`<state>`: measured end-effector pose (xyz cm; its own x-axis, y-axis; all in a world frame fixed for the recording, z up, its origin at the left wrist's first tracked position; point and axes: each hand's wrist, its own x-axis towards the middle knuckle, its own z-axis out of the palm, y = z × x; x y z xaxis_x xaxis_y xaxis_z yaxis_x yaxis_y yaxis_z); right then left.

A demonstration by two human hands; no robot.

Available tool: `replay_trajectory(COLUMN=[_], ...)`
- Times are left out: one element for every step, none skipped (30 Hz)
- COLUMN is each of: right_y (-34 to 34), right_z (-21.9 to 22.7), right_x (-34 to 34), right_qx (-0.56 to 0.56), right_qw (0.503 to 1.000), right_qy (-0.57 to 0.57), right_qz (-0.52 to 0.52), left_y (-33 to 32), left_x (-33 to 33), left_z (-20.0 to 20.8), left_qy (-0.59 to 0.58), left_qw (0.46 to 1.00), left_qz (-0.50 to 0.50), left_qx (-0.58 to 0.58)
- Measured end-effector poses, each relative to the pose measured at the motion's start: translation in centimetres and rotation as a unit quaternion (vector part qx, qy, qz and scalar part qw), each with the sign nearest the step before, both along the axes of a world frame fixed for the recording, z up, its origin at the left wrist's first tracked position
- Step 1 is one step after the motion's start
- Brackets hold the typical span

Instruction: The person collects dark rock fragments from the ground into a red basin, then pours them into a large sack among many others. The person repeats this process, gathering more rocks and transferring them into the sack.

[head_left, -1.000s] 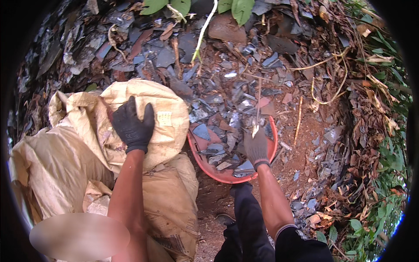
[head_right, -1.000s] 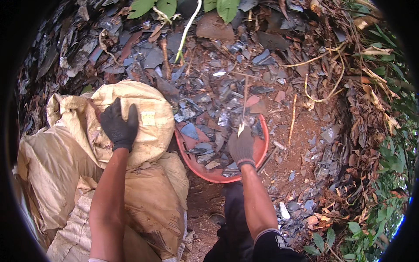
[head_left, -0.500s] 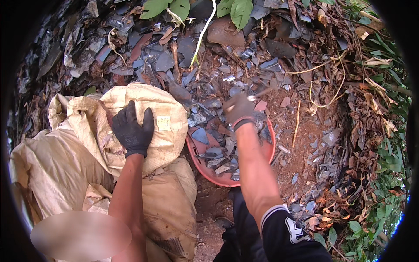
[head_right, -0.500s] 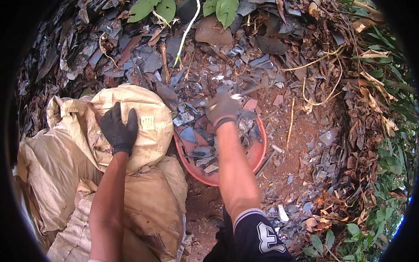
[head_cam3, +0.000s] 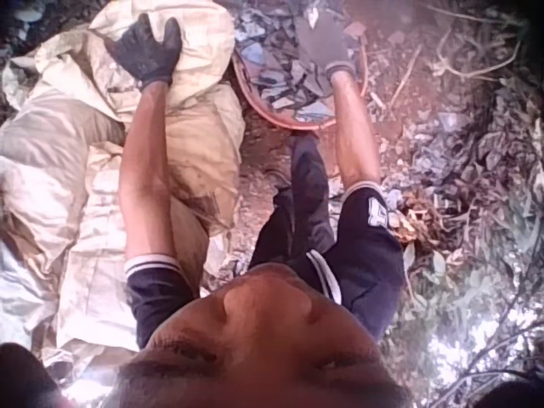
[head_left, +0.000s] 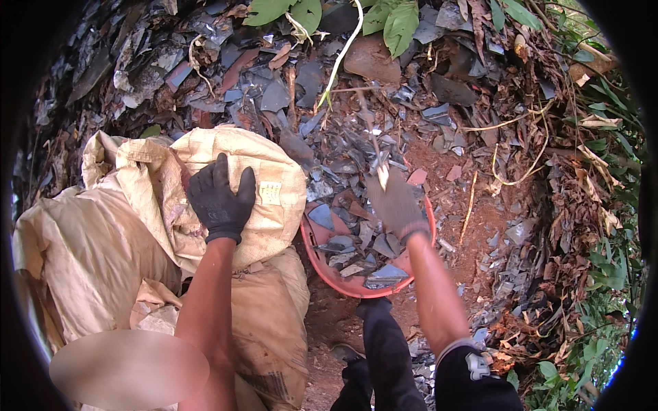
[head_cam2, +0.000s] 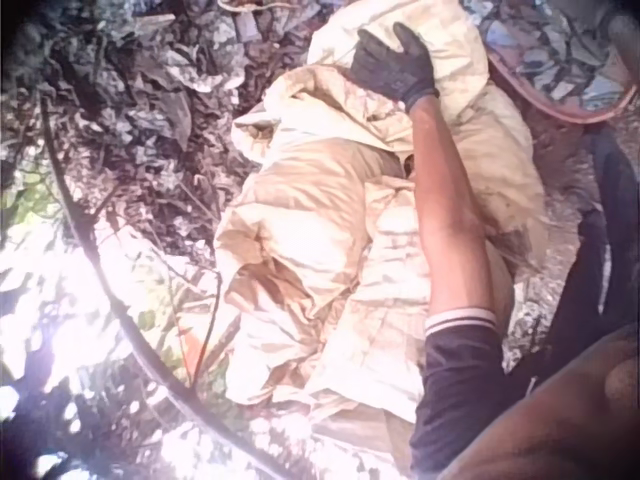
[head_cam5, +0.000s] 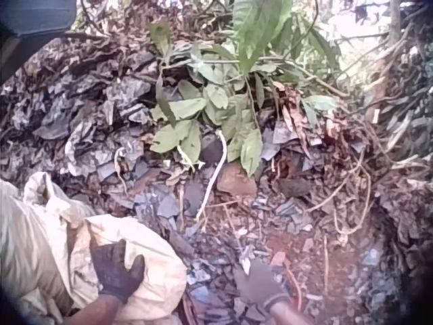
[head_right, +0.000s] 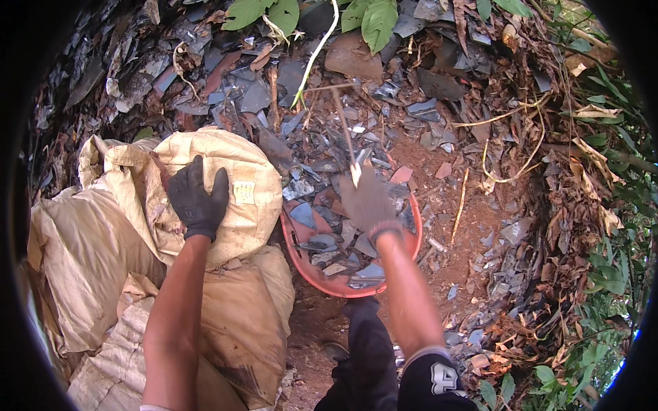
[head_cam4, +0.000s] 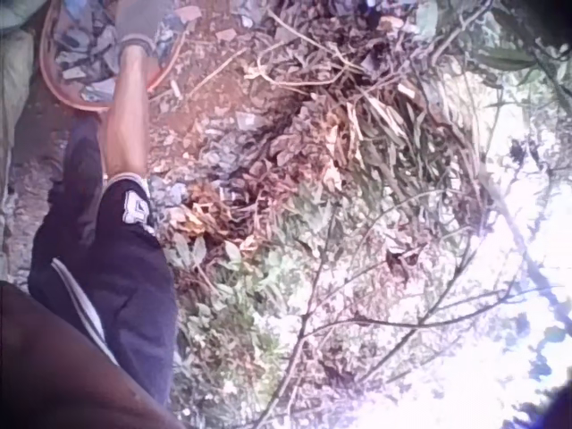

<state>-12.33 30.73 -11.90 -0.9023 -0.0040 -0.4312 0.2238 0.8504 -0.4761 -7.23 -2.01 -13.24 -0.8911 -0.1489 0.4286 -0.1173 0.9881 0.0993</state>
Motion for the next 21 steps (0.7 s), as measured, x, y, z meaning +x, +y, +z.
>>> replay_trajectory(right_y=[0.3,0.9,1.8,2.7,3.8,5.5,6.2,5.5,4.9,4.3,4.5,4.9,5.2,5.5,4.8,4.3,3.7,5.0,6.6,6.0,5.4], right_z=[-2.0,-3.6,-5.0,-6.4,-7.9,-9.3,-9.8,-9.3,-8.4,-8.1,-8.2,-8.8,-9.3,-9.9,-10.5,-10.8,-10.8,-10.9,-11.3,-9.6,-7.6], right_x=[-2.1,-3.7,-5.1,-5.5,-4.3,-2.6,-1.1,0.5,2.2,3.0,2.7,2.4,1.9,1.0,0.8,1.3,2.7,3.6,4.7,5.7,6.6], right_qx=[0.030,0.061,0.095,0.126,0.126,0.127,0.126,0.127,0.131,0.135,0.129,0.122,0.115,0.112,0.107,0.103,0.109,0.121,0.134,0.119,0.105], right_qw=[0.999,0.996,0.992,0.985,0.986,0.987,0.988,0.985,0.982,0.979,0.981,0.983,0.985,0.987,0.988,0.989,0.985,0.980,0.974,0.980,0.983], right_qy=[-0.017,-0.032,-0.046,-0.061,-0.059,-0.056,-0.054,-0.074,-0.096,-0.119,-0.117,-0.115,-0.114,-0.100,-0.094,-0.088,-0.065,-0.063,-0.062,-0.079,-0.094], right_qz=[0.031,0.053,0.076,0.100,0.088,0.081,0.077,0.086,0.092,0.098,0.088,0.077,0.066,0.064,0.063,0.059,0.118,0.145,0.170,0.142,0.114], left_y=[0.2,0.5,0.9,1.1,0.9,0.9,0.8,0.3,0.0,-0.3,0.0,0.3,0.3,0.6,0.7,0.8,0.5,0.3,0.7,0.4,0.0], left_x=[-0.1,-0.1,-0.3,-0.4,-0.5,-0.5,-0.4,-0.1,0.3,0.7,0.5,0.3,-0.1,-0.7,-0.5,-0.4,0.2,-0.2,-0.4,0.1,0.3], left_z=[-0.1,-0.1,-0.2,-0.4,-0.4,-0.5,-0.4,-0.1,-0.1,-0.2,-0.1,-0.1,-0.1,-0.4,-0.4,0.0,-0.4,-0.5,-0.6,-0.6,-0.4], left_qy=[-0.003,-0.008,-0.008,-0.009,-0.010,-0.014,-0.018,-0.022,-0.025,-0.026,-0.020,-0.014,-0.008,0.001,0.001,-0.031,-0.030,-0.020,0.001,-0.005,-0.009], left_qw=[1.000,1.000,1.000,1.000,1.000,1.000,1.000,0.999,0.999,1.000,1.000,1.000,1.000,1.000,1.000,0.999,0.999,1.000,1.000,1.000,1.000], left_qz=[0.002,0.004,0.002,0.003,0.007,0.007,0.011,0.015,-0.002,0.005,0.009,0.012,0.007,-0.005,-0.017,0.013,0.015,0.011,-0.001,0.003,0.006], left_qx=[0.003,0.008,0.013,0.015,0.016,0.020,0.021,0.018,0.025,0.018,0.018,0.018,0.014,0.011,0.008,0.016,0.008,0.005,0.010,-0.004,-0.016])
